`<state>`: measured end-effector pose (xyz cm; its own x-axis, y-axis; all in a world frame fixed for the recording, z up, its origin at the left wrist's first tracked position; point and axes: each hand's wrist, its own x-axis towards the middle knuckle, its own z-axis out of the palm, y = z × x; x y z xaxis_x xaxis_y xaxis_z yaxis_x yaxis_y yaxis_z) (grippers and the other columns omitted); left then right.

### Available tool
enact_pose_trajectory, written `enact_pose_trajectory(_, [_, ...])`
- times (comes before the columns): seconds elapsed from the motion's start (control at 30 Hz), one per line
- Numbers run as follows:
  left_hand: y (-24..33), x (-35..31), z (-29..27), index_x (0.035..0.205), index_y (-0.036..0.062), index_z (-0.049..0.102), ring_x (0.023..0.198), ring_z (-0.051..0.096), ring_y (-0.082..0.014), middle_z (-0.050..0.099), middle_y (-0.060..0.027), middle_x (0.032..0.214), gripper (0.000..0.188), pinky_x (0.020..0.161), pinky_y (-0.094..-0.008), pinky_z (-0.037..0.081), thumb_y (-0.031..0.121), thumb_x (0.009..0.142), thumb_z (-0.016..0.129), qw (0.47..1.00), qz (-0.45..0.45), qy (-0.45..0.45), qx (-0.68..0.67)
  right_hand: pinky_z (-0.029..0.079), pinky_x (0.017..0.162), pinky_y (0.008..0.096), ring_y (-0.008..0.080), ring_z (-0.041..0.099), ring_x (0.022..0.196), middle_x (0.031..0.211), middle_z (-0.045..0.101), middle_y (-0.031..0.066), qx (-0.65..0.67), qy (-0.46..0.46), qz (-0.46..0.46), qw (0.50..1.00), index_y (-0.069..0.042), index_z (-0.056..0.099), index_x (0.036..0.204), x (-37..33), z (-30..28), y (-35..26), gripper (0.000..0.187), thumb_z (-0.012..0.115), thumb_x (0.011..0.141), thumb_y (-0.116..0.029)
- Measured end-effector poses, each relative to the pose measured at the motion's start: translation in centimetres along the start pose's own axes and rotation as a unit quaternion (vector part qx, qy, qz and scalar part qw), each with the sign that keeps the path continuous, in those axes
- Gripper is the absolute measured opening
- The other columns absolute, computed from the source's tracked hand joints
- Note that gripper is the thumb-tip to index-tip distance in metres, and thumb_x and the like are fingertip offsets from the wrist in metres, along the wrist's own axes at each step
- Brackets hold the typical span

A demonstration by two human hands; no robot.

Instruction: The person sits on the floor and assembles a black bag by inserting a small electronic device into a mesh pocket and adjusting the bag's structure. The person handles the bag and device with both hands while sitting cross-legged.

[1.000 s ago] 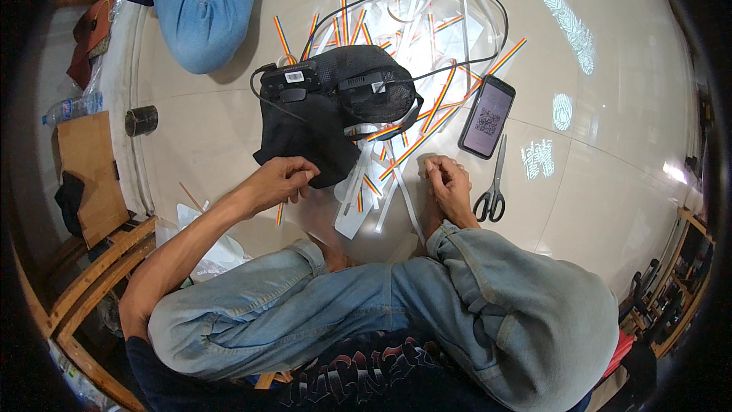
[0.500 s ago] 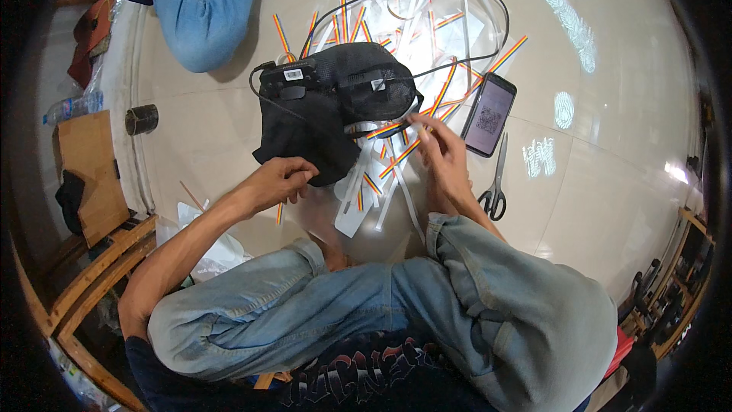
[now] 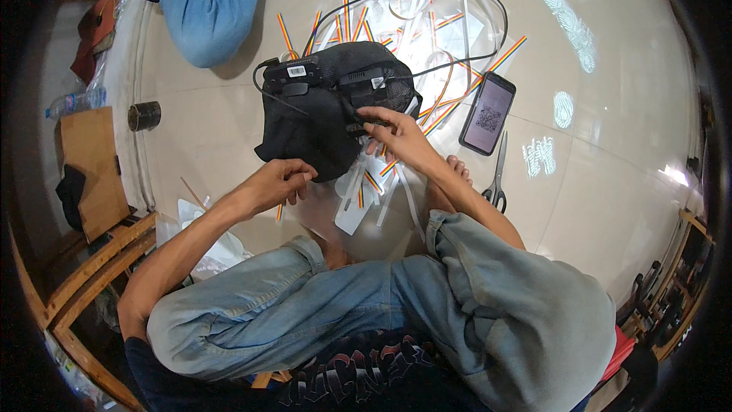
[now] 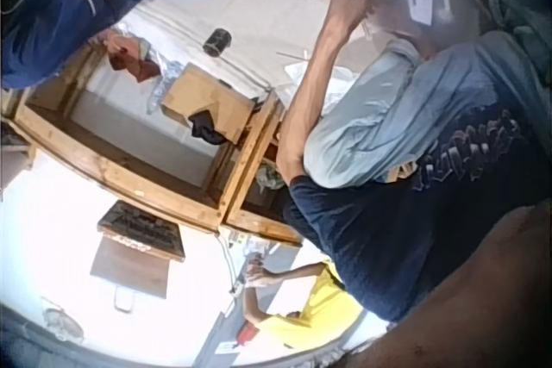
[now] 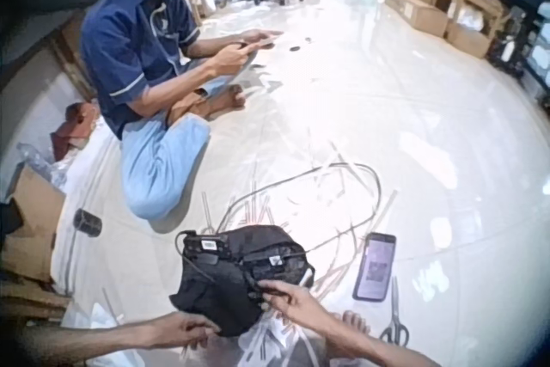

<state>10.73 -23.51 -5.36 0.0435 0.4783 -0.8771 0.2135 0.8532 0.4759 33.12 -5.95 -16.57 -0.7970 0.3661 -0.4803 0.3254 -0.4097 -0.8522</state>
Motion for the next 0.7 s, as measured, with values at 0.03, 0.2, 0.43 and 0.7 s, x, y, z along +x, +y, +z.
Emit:
enact_pose_trajectory(0.03, [0.2,-0.1,0.0,0.127,0.0011,0.064,0.073,0.061,-0.0123,0.067,-0.0043,0.085,0.035,0.065,-0.0285,0.051,0.029,0.108,0.054,1.0,0.004,-0.002,0.004,0.051,0.049,0.0242,0.0127,0.071,0.069,0.11,0.072,0.0132,0.02,-0.002,-0.003,1.0,-0.001,0.061,0.134,0.3,-0.1,0.0,0.038,0.06,0.099,-0.015])
enact_pose_trajectory(0.2, [0.6,0.0,-0.1,0.126,0.0013,0.064,0.073,0.061,-0.0126,0.067,-0.0045,0.084,0.035,0.065,-0.0286,0.051,0.029,0.108,0.053,1.0,0.025,-0.003,0.016,0.051,0.047,0.0211,0.0166,0.076,0.079,0.132,0.067,0.0142,0.086,-0.012,-0.011,0.996,0.002,0.053,0.141,1.2,-0.1,0.3,0.045,0.06,0.101,-0.018])
enact_pose_trajectory(0.43, [0.0,-0.2,0.0,0.127,0.0017,0.064,0.074,0.061,-0.0124,0.067,-0.0044,0.084,0.037,0.065,-0.0287,0.051,0.031,0.108,0.054,1.0,0.006,-0.006,-0.003,0.051,0.047,0.0229,0.022,0.077,0.082,0.144,0.058,0.0204,0.091,-0.038,0.009,0.995,0.005,0.047,0.144,1.6,-0.3,-0.1,0.05,0.057,0.099,-0.013])
enact_pose_trajectory(0.7, [0.4,-0.1,0.0,0.127,0.0026,0.064,0.074,0.062,-0.0123,0.068,-0.0046,0.086,0.036,0.066,-0.0287,0.052,0.031,0.108,0.054,1.0,0.003,-0.004,0.008,0.05,0.046,0.021,0.0201,0.077,0.083,0.131,0.065,0.0128,0.098,-0.042,0.01,0.994,0.002,0.054,0.136,1.6,-0.3,-0.6,0.04,0.058,0.1,-0.015])
